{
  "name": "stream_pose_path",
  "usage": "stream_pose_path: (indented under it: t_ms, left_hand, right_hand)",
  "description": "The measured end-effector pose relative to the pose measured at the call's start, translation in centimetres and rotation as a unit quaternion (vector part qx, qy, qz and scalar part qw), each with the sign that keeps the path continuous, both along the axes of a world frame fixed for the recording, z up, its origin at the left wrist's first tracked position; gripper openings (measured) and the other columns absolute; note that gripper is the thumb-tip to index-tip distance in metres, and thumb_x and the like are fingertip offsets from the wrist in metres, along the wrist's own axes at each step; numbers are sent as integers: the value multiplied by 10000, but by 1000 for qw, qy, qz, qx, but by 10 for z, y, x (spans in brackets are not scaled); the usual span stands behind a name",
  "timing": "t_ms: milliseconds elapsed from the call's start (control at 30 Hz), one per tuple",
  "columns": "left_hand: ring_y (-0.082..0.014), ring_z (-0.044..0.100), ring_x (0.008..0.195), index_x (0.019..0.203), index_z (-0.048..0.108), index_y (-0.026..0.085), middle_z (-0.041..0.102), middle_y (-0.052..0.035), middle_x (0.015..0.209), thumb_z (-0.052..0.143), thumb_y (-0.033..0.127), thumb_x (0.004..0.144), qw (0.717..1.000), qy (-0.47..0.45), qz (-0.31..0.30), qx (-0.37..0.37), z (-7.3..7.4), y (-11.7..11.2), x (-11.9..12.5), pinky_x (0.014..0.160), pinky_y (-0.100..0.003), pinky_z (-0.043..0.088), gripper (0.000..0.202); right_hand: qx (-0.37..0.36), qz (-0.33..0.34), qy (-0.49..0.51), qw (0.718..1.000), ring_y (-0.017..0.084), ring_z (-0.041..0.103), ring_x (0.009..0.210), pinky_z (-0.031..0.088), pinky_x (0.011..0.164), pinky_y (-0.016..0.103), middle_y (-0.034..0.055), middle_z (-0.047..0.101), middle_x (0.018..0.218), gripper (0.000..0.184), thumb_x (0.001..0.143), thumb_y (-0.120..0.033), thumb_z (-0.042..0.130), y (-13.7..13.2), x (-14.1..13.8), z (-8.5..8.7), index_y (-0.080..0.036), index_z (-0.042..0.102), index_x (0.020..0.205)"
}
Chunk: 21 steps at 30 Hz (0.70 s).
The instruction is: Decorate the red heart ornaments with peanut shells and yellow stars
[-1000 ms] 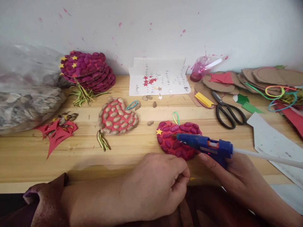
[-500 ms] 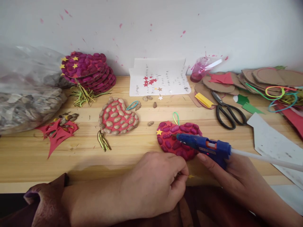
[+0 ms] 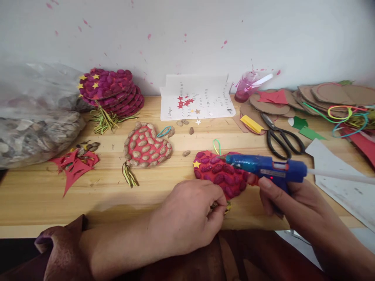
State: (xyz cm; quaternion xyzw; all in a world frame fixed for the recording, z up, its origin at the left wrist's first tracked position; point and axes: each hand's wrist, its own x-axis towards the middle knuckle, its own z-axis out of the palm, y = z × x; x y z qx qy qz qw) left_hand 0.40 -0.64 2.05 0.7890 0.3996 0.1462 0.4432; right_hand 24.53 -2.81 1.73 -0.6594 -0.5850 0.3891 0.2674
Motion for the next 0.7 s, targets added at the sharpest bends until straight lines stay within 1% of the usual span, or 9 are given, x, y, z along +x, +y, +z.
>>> stream_pose_path:
  t_ms: [33, 67, 133, 200, 267, 400, 533, 700]
  left_hand:
    - [-113, 593, 714, 840, 689, 187, 691, 17, 807, 569, 145, 850, 1000, -4, 10, 3, 0, 1, -1, 675, -232, 435, 127]
    - [-107, 589, 700, 825, 685, 186, 687, 19, 797, 573, 142, 850, 1000, -9, 22, 6, 1, 3, -2, 662, -228, 430, 123]
    - [-97, 578, 671, 792, 679, 185, 672, 27, 762, 578, 138, 850, 998, -18, 54, 17, 1, 9, -4, 641, -220, 422, 125]
    - [-87, 553, 627, 760, 675, 184, 642, 38, 701, 590, 135, 837, 995, -17, 92, 34, -1, 15, -6, 614, -212, 409, 125]
    - [-77, 516, 580, 740, 677, 185, 614, 50, 653, 596, 130, 820, 991, -3, 124, 52, -3, 22, -7, 579, -205, 389, 126]
    - [-64, 478, 533, 749, 694, 191, 614, 62, 631, 600, 131, 799, 985, 27, 153, 68, -7, 31, -6, 550, -196, 371, 121]
    - [-63, 492, 534, 752, 696, 192, 644, 61, 650, 612, 139, 794, 981, 63, 160, 88, -9, 35, -3, 565, -203, 372, 108]
    - [-68, 504, 540, 732, 691, 191, 645, 59, 643, 616, 145, 791, 977, 107, 156, 94, -7, 36, -1, 575, -213, 367, 106]
  right_hand:
    - [-17, -25, 34, 999, 154, 486, 437, 370, 417, 274, 3, 547, 455, 526, 875, -628, 591, 2, 1, -2, -241, 582, 518]
    - [-39, -44, 75, 995, 152, 488, 451, 375, 435, 270, 5, 559, 465, 515, 881, -640, 574, 4, 1, -5, -238, 610, 561]
    - [-67, -78, 164, 981, 147, 491, 464, 376, 456, 260, -3, 588, 495, 456, 882, -651, 569, 9, 0, -10, -241, 667, 710]
    - [-72, -88, 236, 965, 140, 502, 466, 376, 462, 251, -12, 615, 528, 403, 873, -637, 598, 14, -3, -14, -246, 680, 828]
    - [-67, -87, 276, 955, 133, 510, 465, 379, 468, 246, -15, 628, 550, 370, 876, -606, 621, 17, -7, -18, -241, 675, 851]
    - [-55, -100, 295, 949, 121, 507, 481, 390, 495, 237, -16, 628, 555, 370, 892, -584, 619, 21, -14, -24, -224, 674, 830]
    - [-54, -99, 291, 950, 125, 506, 485, 395, 500, 243, -16, 627, 553, 400, 884, -612, 614, 22, -13, -27, -221, 672, 825]
    - [-62, -80, 279, 955, 127, 508, 491, 398, 504, 250, -26, 622, 562, 407, 887, -626, 602, 21, -9, -31, -227, 666, 836]
